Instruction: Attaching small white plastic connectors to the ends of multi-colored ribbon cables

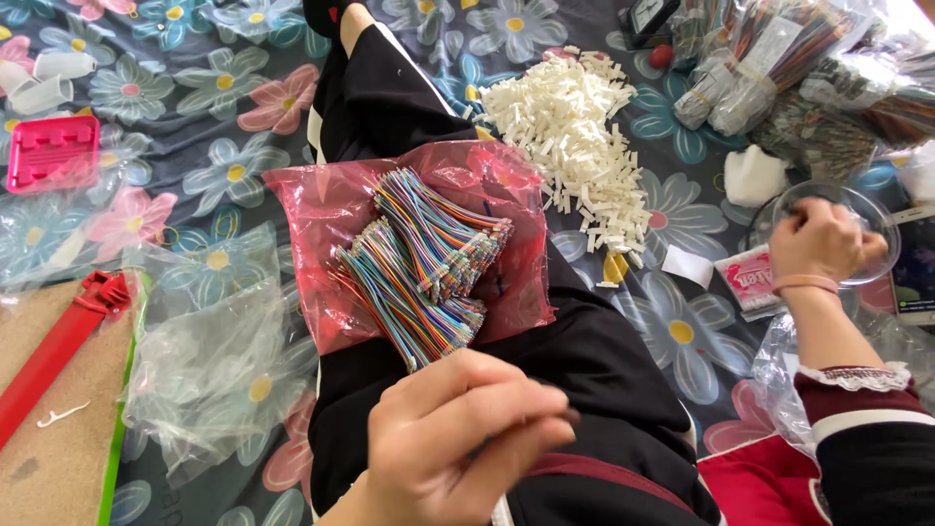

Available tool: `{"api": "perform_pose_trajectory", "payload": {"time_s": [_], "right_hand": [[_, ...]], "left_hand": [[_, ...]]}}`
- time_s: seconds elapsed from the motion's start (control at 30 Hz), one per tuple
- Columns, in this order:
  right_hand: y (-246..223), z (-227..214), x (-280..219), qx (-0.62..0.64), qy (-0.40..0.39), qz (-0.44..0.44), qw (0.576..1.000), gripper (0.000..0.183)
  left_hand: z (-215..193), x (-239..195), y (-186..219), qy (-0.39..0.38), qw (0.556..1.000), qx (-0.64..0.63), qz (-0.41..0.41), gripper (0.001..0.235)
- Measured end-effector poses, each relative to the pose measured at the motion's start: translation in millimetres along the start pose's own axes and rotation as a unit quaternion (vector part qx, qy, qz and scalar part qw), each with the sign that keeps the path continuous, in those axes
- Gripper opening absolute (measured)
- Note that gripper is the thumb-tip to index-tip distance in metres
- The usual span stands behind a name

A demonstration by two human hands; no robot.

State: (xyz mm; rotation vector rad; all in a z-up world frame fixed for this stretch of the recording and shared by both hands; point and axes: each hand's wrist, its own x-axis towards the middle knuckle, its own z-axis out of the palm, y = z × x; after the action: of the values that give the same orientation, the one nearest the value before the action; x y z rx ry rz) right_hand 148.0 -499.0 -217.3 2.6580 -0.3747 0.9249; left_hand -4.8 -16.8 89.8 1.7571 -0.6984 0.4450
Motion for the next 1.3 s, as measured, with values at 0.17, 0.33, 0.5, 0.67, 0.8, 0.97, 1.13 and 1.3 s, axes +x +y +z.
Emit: {"api": "perform_pose_trajectory", "payload": {"time_s": [0.17,0.33,0.5,0.67,0.8,0.97,1.13,1.3], "right_hand": [[19,12,-4,0.027,-0.215,0.057,0.975,0.032],[13,9,-7,0.102,-0.285,0.026,0.953,0.031],[-68,-52,14,0.181,-0.344,-0.008,0.921,0.039],[-181,-158,18,0.242,-0.41,-0.036,0.879,0.052],[-227,-238,15,0.282,-0.457,-0.056,0.842,0.063],[-233,-305,29,0.333,-0.517,-0.093,0.783,0.079],[-244,-312,26,0.372,-0.527,-0.088,0.759,0.077],[-248,-291,21,0.495,-0.504,-0.054,0.706,0.044]], "left_hand": [[9,55,40,-0.01,0.992,-0.02,-0.123,0.028],[23,65,33,0.012,0.992,0.026,-0.125,0.024],[25,57,29,0.038,0.989,0.078,-0.118,0.019],[22,44,25,0.054,0.985,0.114,-0.118,0.016],[19,36,19,0.066,0.982,0.135,-0.115,0.014],[-33,23,1,0.089,0.974,0.17,-0.121,0.013],[-77,-54,-117,0.125,0.898,0.293,-0.304,0.049],[-78,-86,-151,0.202,0.838,0.182,-0.473,0.052]]}}
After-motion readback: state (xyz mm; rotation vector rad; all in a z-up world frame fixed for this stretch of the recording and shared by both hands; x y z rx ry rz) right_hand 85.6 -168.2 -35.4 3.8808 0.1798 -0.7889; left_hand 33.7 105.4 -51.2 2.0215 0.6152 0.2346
